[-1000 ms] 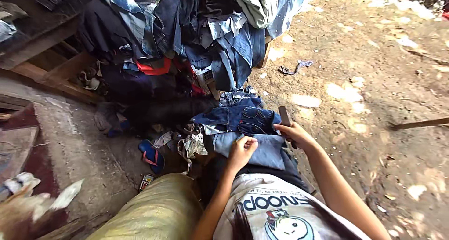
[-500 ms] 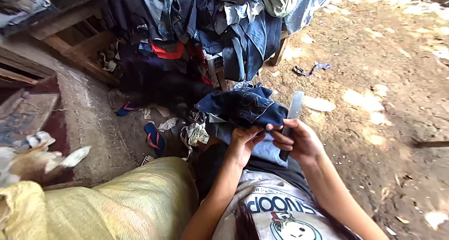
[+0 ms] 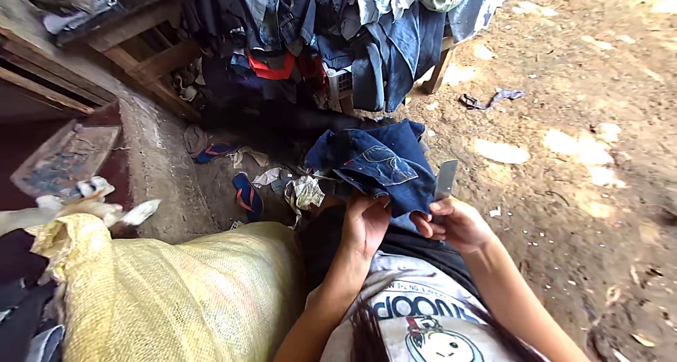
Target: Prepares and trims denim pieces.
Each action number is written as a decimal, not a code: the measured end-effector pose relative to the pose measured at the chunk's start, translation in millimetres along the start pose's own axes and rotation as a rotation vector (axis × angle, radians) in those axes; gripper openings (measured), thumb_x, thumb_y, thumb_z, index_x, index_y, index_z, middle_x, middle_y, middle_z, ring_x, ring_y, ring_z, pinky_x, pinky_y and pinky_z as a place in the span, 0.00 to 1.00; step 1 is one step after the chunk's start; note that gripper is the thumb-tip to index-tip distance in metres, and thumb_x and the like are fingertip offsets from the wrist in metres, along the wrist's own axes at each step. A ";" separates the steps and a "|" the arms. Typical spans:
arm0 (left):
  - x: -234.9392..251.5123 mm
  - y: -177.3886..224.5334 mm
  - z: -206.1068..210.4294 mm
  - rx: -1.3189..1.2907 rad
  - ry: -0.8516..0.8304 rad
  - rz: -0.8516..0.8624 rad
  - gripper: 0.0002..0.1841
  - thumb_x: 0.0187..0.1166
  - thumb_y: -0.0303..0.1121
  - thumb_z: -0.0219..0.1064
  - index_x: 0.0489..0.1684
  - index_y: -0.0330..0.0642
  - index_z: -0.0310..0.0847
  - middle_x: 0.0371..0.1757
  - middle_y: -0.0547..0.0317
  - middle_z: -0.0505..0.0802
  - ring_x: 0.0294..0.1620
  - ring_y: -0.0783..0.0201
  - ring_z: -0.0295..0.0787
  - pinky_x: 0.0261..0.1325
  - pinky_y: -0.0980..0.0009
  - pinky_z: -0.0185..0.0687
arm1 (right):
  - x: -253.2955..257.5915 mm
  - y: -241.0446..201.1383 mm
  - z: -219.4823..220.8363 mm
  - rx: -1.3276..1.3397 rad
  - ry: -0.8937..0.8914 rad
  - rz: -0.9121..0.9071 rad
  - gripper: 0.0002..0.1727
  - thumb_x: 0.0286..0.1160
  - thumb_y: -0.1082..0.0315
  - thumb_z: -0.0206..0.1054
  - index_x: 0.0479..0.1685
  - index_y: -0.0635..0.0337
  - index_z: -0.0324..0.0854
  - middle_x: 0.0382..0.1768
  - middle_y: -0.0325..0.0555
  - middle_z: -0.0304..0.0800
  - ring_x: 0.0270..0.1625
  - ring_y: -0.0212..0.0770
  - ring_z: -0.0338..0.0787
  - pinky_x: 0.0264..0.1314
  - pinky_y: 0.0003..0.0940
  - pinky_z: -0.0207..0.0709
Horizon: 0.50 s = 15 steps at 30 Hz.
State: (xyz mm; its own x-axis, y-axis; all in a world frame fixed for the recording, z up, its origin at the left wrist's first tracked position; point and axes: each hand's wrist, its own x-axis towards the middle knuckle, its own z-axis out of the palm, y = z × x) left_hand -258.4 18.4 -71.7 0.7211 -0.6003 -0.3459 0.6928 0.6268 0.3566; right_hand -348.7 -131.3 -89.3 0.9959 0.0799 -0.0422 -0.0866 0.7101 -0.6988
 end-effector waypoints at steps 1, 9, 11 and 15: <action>-2.7 -0.1 -2.0 -0.062 -0.013 -0.007 0.08 0.71 0.28 0.59 0.42 0.44 0.81 0.40 0.54 0.95 0.44 0.61 0.95 0.49 0.63 0.91 | -2.4 3.5 0.8 0.002 -0.016 -0.003 0.09 0.71 0.51 0.71 0.27 0.40 0.89 0.22 0.25 0.88 0.17 0.14 0.74 0.17 0.10 0.62; -36.2 37.3 -3.5 0.693 -0.031 0.172 0.09 0.77 0.20 0.61 0.50 0.39 0.78 0.38 0.64 0.93 0.39 0.73 0.92 0.49 0.73 0.90 | -23.9 11.8 8.8 -0.492 0.100 0.090 0.16 0.74 0.68 0.53 0.22 0.37 0.79 0.18 0.16 0.80 0.18 0.12 0.69 0.21 0.11 0.60; -47.0 46.4 -11.6 0.774 -0.101 0.188 0.16 0.70 0.21 0.67 0.57 0.37 0.77 0.42 0.65 0.94 0.44 0.73 0.92 0.53 0.72 0.90 | -23.5 14.1 9.4 -0.565 0.000 0.103 0.17 0.77 0.68 0.52 0.23 0.38 0.80 0.17 0.14 0.76 0.18 0.11 0.66 0.21 0.11 0.57; -59.8 56.1 -21.0 0.805 -0.104 0.215 0.10 0.69 0.16 0.66 0.45 0.36 0.83 0.37 0.64 0.94 0.38 0.73 0.92 0.49 0.74 0.90 | -14.4 20.9 17.4 -0.568 -0.103 0.101 0.16 0.79 0.67 0.51 0.26 0.41 0.81 0.17 0.14 0.73 0.17 0.11 0.64 0.19 0.11 0.54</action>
State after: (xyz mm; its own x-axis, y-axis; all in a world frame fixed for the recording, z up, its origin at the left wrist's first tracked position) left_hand -262.7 99.9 -49.3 0.8068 -0.5759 -0.1321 0.3024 0.2103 0.9297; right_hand -365.3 -105.3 -90.9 0.9734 0.2150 -0.0787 -0.1251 0.2113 -0.9694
